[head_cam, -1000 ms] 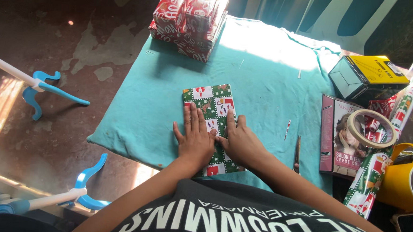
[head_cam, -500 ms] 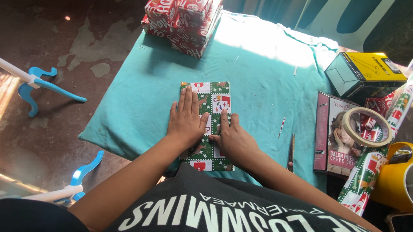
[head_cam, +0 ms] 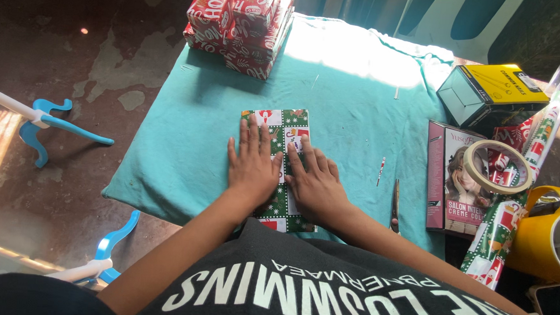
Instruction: The person wraps a rectangular box with Christmas-themed wrapping paper. They fold the paper around the box, smooth the edges, and secure the seams with clear adhesive tape. The wrapped box is placed on a light blue cloth-covered table alongside other wrapped gifts.
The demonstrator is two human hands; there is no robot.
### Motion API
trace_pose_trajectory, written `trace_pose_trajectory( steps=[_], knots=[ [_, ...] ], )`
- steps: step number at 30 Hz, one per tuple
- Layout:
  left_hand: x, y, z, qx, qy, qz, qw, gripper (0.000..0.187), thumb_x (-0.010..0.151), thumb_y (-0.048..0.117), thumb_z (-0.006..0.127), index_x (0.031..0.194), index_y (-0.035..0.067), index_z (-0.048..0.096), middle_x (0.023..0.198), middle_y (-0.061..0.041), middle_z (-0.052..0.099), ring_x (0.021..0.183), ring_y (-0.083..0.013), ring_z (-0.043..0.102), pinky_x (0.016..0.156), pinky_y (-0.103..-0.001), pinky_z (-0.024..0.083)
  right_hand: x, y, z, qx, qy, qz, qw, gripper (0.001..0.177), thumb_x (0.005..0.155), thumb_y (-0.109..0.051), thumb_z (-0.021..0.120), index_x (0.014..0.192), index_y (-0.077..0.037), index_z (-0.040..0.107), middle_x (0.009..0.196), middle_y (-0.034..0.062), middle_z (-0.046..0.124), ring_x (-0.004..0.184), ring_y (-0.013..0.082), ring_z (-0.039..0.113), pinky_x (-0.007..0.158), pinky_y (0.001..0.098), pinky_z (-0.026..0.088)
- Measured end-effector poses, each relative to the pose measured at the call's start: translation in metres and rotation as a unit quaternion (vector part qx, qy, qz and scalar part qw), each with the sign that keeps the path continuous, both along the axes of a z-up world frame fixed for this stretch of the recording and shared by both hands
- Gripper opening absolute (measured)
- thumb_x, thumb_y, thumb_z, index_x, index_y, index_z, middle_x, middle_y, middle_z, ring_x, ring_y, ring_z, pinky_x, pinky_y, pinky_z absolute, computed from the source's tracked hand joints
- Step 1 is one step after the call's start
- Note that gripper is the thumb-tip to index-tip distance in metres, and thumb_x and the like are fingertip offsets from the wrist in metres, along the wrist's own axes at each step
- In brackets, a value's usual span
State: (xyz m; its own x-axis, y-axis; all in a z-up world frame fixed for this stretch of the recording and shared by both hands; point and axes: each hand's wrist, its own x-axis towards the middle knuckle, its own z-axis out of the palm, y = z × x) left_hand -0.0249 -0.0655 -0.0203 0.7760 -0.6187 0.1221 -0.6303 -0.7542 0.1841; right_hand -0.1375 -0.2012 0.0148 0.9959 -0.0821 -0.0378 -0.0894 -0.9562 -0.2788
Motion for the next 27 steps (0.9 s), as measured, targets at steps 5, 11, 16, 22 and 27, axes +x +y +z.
trace_pose_trajectory(
  steps=[5,11,16,22,27],
  knots=[
    [-0.016,0.009,-0.009,-0.027,0.079,-0.005,0.997,0.068,0.103,0.037,0.038,0.160,0.003,0.021,0.170,-0.019,0.005,0.157,-0.0337,0.003,0.122,-0.059,0.011,0.013,-0.006,-0.017,0.043,-0.013,0.041,0.998,0.067,0.107,-0.046,0.030,0.164,-0.012,0.017,0.172,0.0119,0.010,0.158,0.0302,0.004,0.123,0.0550,0.001],
    [0.001,0.033,-0.019,-0.366,0.209,0.092,0.902,0.061,0.105,0.024,0.043,0.157,-0.003,0.025,0.170,-0.024,0.011,0.157,-0.0344,0.017,0.124,-0.041,0.026,0.013,-0.005,-0.027,0.113,-0.038,0.009,0.993,0.072,0.106,-0.047,0.033,0.163,-0.008,0.014,0.172,0.0157,0.007,0.159,0.0301,0.002,0.125,0.0479,0.004],
    [-0.005,0.045,-0.013,-0.565,0.434,0.164,0.682,0.056,0.105,0.021,0.038,0.154,-0.004,0.027,0.162,-0.022,0.033,0.151,-0.0273,0.035,0.120,-0.032,0.034,0.017,-0.010,-0.029,0.160,-0.084,-0.017,0.983,0.079,0.104,-0.038,0.050,0.160,0.002,0.012,0.168,0.0311,-0.001,0.155,0.0401,-0.002,0.123,0.0480,0.008],
    [-0.014,0.048,0.011,-0.562,0.496,0.286,0.597,0.049,0.101,0.015,0.051,0.143,-0.008,0.045,0.127,-0.019,0.066,0.110,-0.0216,0.065,0.096,-0.037,0.053,0.002,-0.004,-0.018,0.403,-0.035,-0.178,0.897,0.078,0.094,-0.016,0.062,0.158,0.001,0.021,0.160,0.0234,0.033,0.147,0.0324,0.038,0.121,0.0418,0.031],
    [-0.002,0.048,0.029,-0.484,0.538,0.237,0.648,0.045,0.100,0.017,0.064,0.136,-0.010,0.060,0.111,-0.011,0.071,0.094,-0.0141,0.063,0.083,-0.029,0.050,0.005,-0.020,-0.015,0.663,-0.054,-0.237,0.708,0.073,0.096,-0.008,0.056,0.158,0.002,0.018,0.156,0.0190,0.042,0.142,0.0249,0.045,0.117,0.0376,0.039]
  ],
)
